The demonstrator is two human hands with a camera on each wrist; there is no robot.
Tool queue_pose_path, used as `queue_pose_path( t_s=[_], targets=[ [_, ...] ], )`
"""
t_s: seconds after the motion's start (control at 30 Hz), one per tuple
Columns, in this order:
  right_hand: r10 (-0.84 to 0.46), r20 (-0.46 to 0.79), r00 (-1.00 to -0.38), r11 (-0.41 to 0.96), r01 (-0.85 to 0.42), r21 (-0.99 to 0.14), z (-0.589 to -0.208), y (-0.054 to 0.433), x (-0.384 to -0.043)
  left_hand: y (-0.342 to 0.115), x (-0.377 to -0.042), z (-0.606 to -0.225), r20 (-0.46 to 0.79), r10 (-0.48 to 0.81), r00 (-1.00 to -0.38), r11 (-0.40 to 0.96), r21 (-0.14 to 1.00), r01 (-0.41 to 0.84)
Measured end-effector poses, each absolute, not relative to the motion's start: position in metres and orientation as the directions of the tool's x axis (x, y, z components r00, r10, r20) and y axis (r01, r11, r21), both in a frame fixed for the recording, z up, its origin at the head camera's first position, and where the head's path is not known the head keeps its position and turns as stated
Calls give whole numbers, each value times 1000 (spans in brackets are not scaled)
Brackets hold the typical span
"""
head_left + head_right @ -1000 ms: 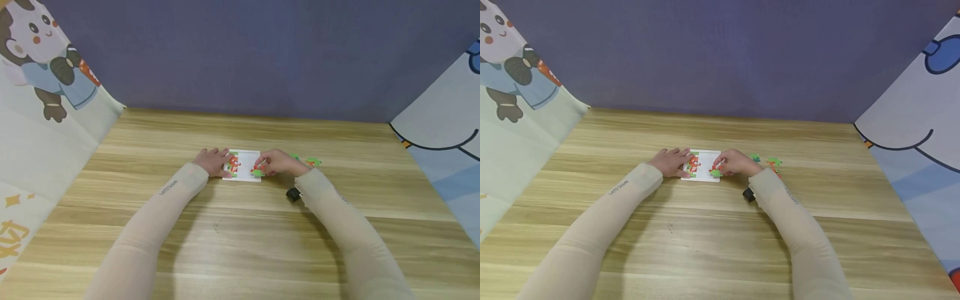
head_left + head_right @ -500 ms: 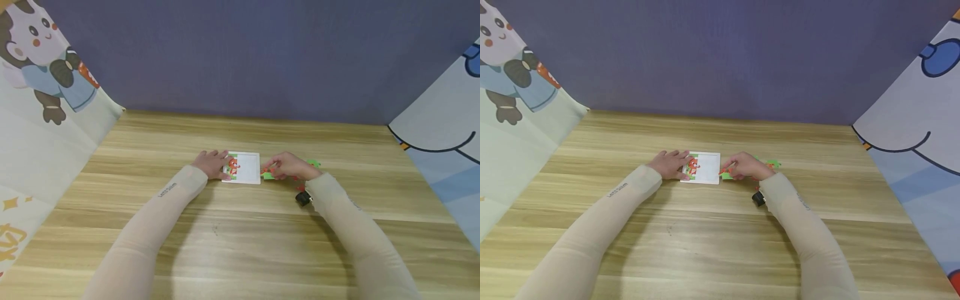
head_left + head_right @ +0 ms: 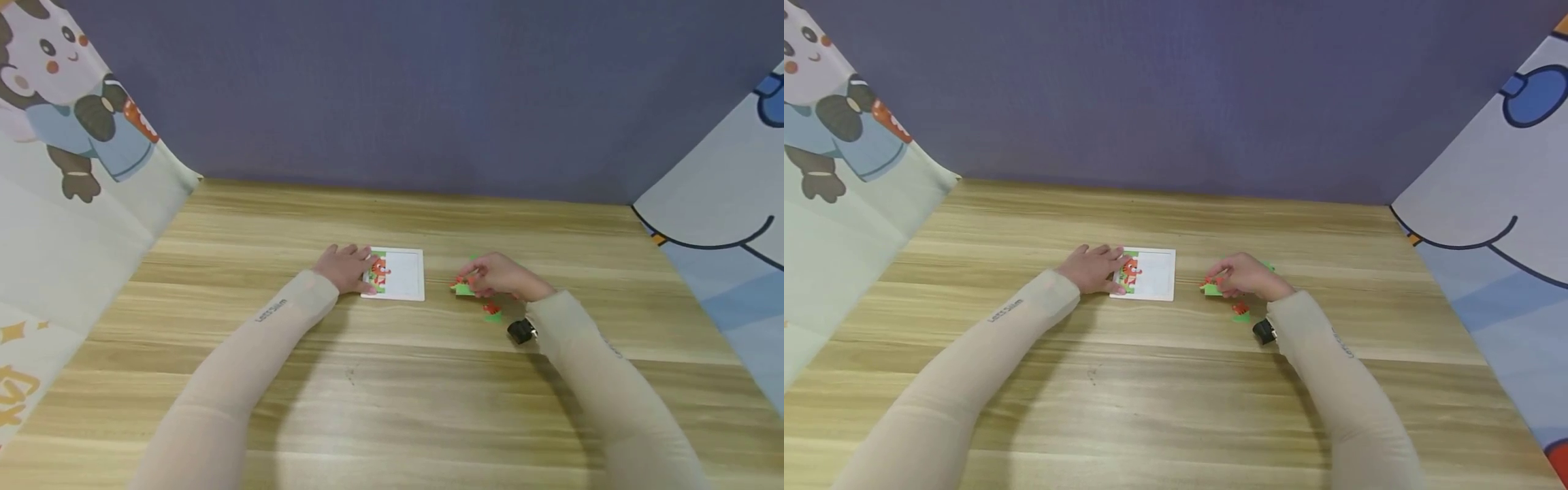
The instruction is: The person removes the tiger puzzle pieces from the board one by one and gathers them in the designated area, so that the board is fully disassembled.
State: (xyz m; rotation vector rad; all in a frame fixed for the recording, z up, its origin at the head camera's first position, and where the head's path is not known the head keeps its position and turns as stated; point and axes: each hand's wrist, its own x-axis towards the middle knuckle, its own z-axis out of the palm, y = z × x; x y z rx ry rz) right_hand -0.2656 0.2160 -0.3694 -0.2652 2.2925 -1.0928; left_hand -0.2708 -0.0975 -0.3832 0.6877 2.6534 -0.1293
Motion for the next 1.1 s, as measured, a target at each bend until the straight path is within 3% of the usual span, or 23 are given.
queue_pose_path(
  t_s=[0.4,1.1],
  targets=[
    [-381,-407,-830,617,100,-781,-365,256,-256,-99,-262,-384,-324,516,-793,813,-105,573],
    [-368,-488,-792,675,134,-726,-358,299,-236,-115,-241,-380,-332,672,-662,724,106,682]
  ],
)
